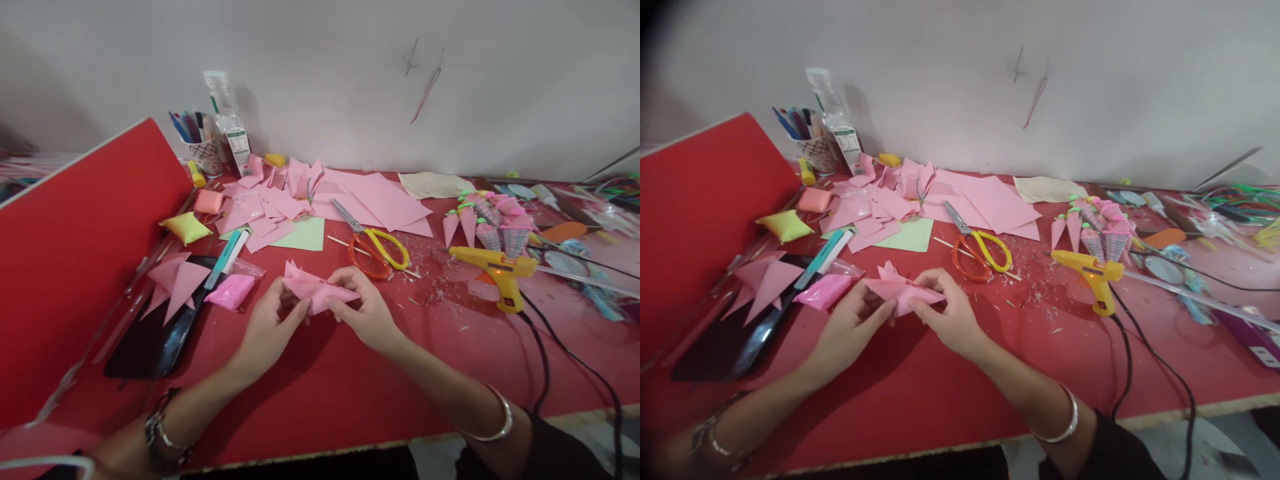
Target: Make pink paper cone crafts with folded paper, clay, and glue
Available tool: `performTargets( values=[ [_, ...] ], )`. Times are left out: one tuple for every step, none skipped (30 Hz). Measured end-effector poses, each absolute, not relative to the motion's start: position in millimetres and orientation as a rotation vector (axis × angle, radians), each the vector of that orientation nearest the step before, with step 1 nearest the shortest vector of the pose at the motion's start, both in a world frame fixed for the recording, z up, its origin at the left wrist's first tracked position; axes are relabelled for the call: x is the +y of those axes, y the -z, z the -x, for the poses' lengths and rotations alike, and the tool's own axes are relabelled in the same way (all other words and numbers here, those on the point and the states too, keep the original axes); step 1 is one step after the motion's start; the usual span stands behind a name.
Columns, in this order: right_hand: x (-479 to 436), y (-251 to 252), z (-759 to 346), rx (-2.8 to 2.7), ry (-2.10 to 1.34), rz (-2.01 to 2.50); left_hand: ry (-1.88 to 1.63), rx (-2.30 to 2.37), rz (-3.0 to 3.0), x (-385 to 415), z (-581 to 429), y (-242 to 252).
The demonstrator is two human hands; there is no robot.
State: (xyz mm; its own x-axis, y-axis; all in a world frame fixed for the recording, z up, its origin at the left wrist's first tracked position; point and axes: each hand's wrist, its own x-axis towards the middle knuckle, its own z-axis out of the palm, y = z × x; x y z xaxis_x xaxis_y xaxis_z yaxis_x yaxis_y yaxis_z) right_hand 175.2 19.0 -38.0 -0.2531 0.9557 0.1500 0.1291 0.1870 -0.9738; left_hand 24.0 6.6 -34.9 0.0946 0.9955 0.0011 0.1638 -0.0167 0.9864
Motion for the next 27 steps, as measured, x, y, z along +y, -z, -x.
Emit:
performTargets(
  values=[
    [19.1,37.8,-174.6,-1.564,-1.192,1.056,-1.067,1.242,-1.357,6.6,-24.3,35.2],
    [19.2,37.6,-174.2,-1.545,-1.212,1.051,-1.071,1.23,-1.332,6.5,-24.6,35.8],
    [19.3,37.4,-173.8,-1.525,-1.233,1.049,-1.073,1.219,-1.302,6.4,-24.9,36.4],
    [19.3,37.5,-173.4,-1.508,-1.253,1.05,-1.077,1.214,-1.272,6.2,-25.2,37.2],
    [19.3,37.6,-173.2,-1.497,-1.273,1.05,-1.085,1.214,-1.246,6.1,-25.4,37.9],
    [19.3,37.9,-173.0,-1.493,-1.289,1.049,-1.098,1.219,-1.227,6.1,-25.6,38.7],
    [19.2,38.3,-172.9,-1.495,-1.301,1.046,-1.118,1.222,-1.215,6.2,-25.7,39.3],
    [19.0,38.7,-172.8,-1.502,-1.307,1.041,-1.139,1.22,-1.209,6.5,-25.6,39.7],
    [18.8,39.1,-172.7,-1.512,-1.307,1.035,-1.151,1.213,-1.212,6.9,-25.4,39.9],
    [18.6,39.3,-172.6,-1.524,-1.302,1.028,-1.144,1.201,-1.224,7.3,-25.1,39.7],
    [18.4,39.5,-172.5,-1.537,-1.297,1.021,-1.116,1.187,-1.245,7.9,-24.8,39.3],
    [18.3,39.7,-172.4,-1.548,-1.291,1.013,-1.073,1.18,-1.275,8.3,-24.4,38.6],
    [18.2,39.8,-172.3,-1.557,-1.286,1.005,-1.027,1.182,-1.31,8.6,-24.1,37.9],
    [18.1,39.9,-172.3,-1.567,-1.284,0.996,-0.985,1.195,-1.345,8.8,-23.8,37.3],
    [18.0,40.1,-172.3,-1.578,-1.285,0.987,-0.954,1.216,-1.378,8.7,-23.5,37.0],
    [18.0,40.3,-172.3,-1.59,-1.288,0.981,-0.938,1.246,-1.408,8.4,-23.3,37.0],
    [17.9,40.4,-172.5,-1.605,-1.288,0.98,-0.93,1.277,-1.436,8.0,-23.2,37.4],
    [17.8,40.5,-172.6,-1.622,-1.286,0.988,-0.925,1.307,-1.46,7.4,-23.0,38.1],
    [17.7,40.5,-172.7,-1.642,-1.291,1.0,-0.918,1.332,-1.48,6.9,-22.9,39.1],
    [17.6,40.5,-172.8,-1.658,-1.304,1.012,-0.909,1.348,-1.497,6.4,-22.8,40.3],
    [17.4,40.3,-172.8,-1.667,-1.33,1.023,-0.898,1.354,-1.507,5.9,-22.8,41.4],
    [17.2,40.0,-172.8,-1.667,-1.37,1.03,-0.883,1.35,-1.515,5.6,-22.8,42.3],
    [17.0,39.7,-172.7,-1.662,-1.421,1.033,-0.864,1.34,-1.523,5.4,-22.8,43.1],
    [16.8,39.4,-172.6,-1.655,-1.475,1.035,-0.845,1.324,-1.531,5.3,-22.8,43.5],
    [16.7,39.2,-172.6,-1.65,-1.524,1.039,-0.825,1.305,-1.541,5.2,-22.9,43.7],
    [16.7,38.9,-172.8,-1.655,-1.564,1.046,-0.808,1.283,-1.553,5.3,-22.9,43.6],
    [16.7,38.7,-173.0,-1.674,-1.596,1.056,-0.791,1.256,-1.566,5.3,-22.8,43.4]
  ],
)
